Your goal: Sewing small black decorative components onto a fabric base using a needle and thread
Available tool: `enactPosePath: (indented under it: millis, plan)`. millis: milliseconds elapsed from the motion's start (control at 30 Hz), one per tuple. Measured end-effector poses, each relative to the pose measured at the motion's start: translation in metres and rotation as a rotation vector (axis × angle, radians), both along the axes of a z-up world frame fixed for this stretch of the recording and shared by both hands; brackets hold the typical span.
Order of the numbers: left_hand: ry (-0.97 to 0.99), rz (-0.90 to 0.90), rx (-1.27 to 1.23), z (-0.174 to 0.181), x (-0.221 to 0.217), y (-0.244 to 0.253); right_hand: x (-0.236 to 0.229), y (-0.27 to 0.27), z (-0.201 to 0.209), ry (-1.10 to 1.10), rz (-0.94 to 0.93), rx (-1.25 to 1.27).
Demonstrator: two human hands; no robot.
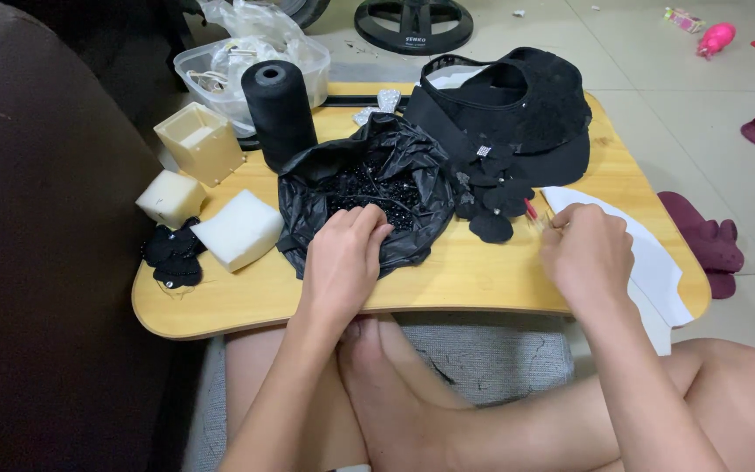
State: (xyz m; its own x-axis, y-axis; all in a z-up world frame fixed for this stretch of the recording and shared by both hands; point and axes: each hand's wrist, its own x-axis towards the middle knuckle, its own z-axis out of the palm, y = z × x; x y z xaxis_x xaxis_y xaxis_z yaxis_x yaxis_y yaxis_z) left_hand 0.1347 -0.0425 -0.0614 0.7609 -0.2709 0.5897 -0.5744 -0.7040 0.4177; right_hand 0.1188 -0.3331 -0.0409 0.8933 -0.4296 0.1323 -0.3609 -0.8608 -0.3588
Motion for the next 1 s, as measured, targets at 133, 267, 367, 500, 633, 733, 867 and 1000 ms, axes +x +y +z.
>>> enactPosePath:
  millis: [133, 267, 367, 500, 633, 733, 867, 1000]
  plan:
    - [0.015, 0.017, -0.025, 0.001, 0.000, -0.001, 0.001, 0.000, -0.008, -0.056, 0.007, 0.061]
    - [0.024, 0.009, -0.063, 0.005, -0.002, -0.001, 0.000, 0.005, -0.006, -0.115, 0.006, 0.048]
    - [0.030, 0.004, -0.080, 0.003, -0.001, 0.000, -0.002, 0.008, -0.003, -0.194, 0.019, -0.011]
    - [-0.020, 0.025, -0.197, 0.013, -0.010, -0.007, -0.007, 0.018, 0.012, -0.460, 0.168, -0.089]
    - [-0.029, 0.012, -0.216, 0.007, -0.006, -0.004, -0.017, 0.044, 0.037, -0.456, 0.232, 0.064]
    - [0.070, -0.003, -0.134, 0.004, -0.001, 0.001, -0.023, 0.064, 0.039, -0.355, 0.279, 0.410]
    - [0.078, -0.010, -0.139, 0.004, -0.002, 0.003, -0.024, 0.083, 0.028, -0.277, 0.378, 0.749]
    - [0.102, -0.008, -0.162, 0.003, -0.002, 0.004, -0.016, 0.081, 0.009, -0.191, 0.478, 0.741]
